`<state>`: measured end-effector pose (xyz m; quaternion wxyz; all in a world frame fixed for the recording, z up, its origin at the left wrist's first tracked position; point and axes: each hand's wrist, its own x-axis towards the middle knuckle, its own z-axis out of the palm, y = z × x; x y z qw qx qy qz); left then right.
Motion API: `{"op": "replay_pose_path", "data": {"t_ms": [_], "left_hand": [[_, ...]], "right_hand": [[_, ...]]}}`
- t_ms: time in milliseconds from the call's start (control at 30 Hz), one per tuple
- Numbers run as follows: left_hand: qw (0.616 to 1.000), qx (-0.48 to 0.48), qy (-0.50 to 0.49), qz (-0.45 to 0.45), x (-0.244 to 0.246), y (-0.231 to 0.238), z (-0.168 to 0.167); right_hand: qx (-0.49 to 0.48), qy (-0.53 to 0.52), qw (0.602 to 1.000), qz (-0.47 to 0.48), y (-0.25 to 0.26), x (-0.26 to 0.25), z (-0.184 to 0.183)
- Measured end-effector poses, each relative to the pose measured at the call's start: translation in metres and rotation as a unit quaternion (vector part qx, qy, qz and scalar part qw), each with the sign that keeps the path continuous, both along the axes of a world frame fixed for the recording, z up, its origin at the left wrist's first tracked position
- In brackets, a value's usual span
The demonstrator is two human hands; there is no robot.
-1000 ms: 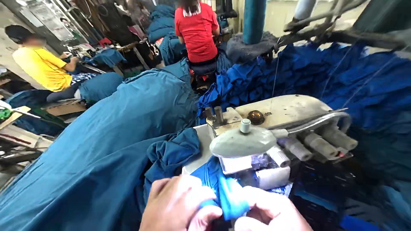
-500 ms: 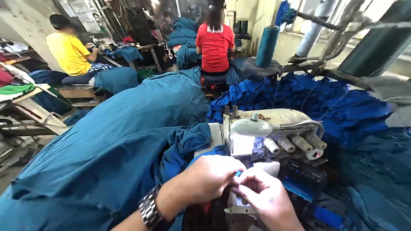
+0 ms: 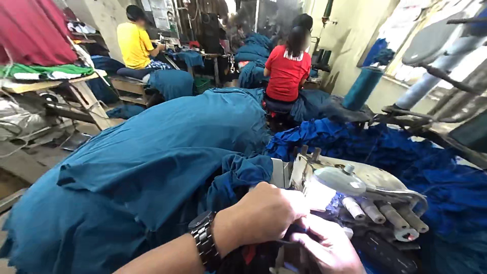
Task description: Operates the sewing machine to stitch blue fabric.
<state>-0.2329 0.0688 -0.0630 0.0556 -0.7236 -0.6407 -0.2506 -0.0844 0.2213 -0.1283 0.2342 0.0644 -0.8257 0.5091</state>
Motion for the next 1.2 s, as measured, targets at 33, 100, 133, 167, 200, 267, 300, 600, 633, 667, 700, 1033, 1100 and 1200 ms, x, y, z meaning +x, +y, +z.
{"op": "replay_pose_path", "data": {"t_ms": [33,100,133,167,200,267,300,600,633,667,700,1033,1100,1200], "left_hand": [[1.000,0.007,0.001,-0.004,0.001,0.001,-0.001],[1.000,0.021,0.007,-0.015,0.004,0.003,-0.003],[0.999,0.031,0.007,-0.020,0.006,0.003,-0.002],[0.999,0.040,0.002,-0.021,0.008,0.004,-0.001],[0.999,0.050,-0.010,-0.015,0.008,0.002,0.000],[0.995,0.077,-0.053,0.025,0.001,-0.007,0.000],[0.992,0.093,-0.068,0.054,-0.006,-0.015,-0.003],[0.998,-0.043,0.015,0.036,-0.023,-0.027,-0.011],[0.995,-0.077,0.043,0.040,-0.026,-0.022,-0.013],[0.993,-0.094,0.065,0.040,-0.030,-0.018,-0.016],[0.992,-0.101,0.069,0.034,-0.034,-0.017,-0.016],[0.995,-0.018,0.087,-0.036,-0.019,-0.028,0.022],[0.985,0.026,0.173,0.001,-0.024,-0.023,0.018],[0.990,0.038,0.135,-0.031,0.004,-0.014,0.030]], "right_hand": [[0.000,-0.015,1.000,0.011,0.001,0.001,0.002],[-0.028,-0.050,0.998,0.040,0.001,0.005,0.006],[-0.059,-0.070,0.994,0.054,0.000,0.007,0.009],[-0.100,-0.095,0.989,0.060,-0.003,0.009,0.013],[-0.141,-0.119,0.981,0.065,-0.006,0.013,0.016],[-0.230,-0.157,0.959,0.051,-0.013,0.022,0.019],[-0.281,-0.174,0.943,0.035,-0.018,0.028,0.019],[-0.348,-0.133,0.928,0.002,-0.036,0.039,0.009],[-0.368,-0.133,0.920,-0.003,-0.039,0.040,0.009],[-0.391,-0.130,0.911,-0.010,-0.043,0.041,0.009],[-0.409,-0.121,0.904,-0.017,-0.045,0.042,0.008],[-0.177,-0.069,0.982,0.014,-0.034,0.012,0.019],[-0.159,-0.111,0.981,0.008,-0.037,0.014,0.020],[-0.078,-0.085,0.993,0.004,-0.040,0.013,0.015]]}}
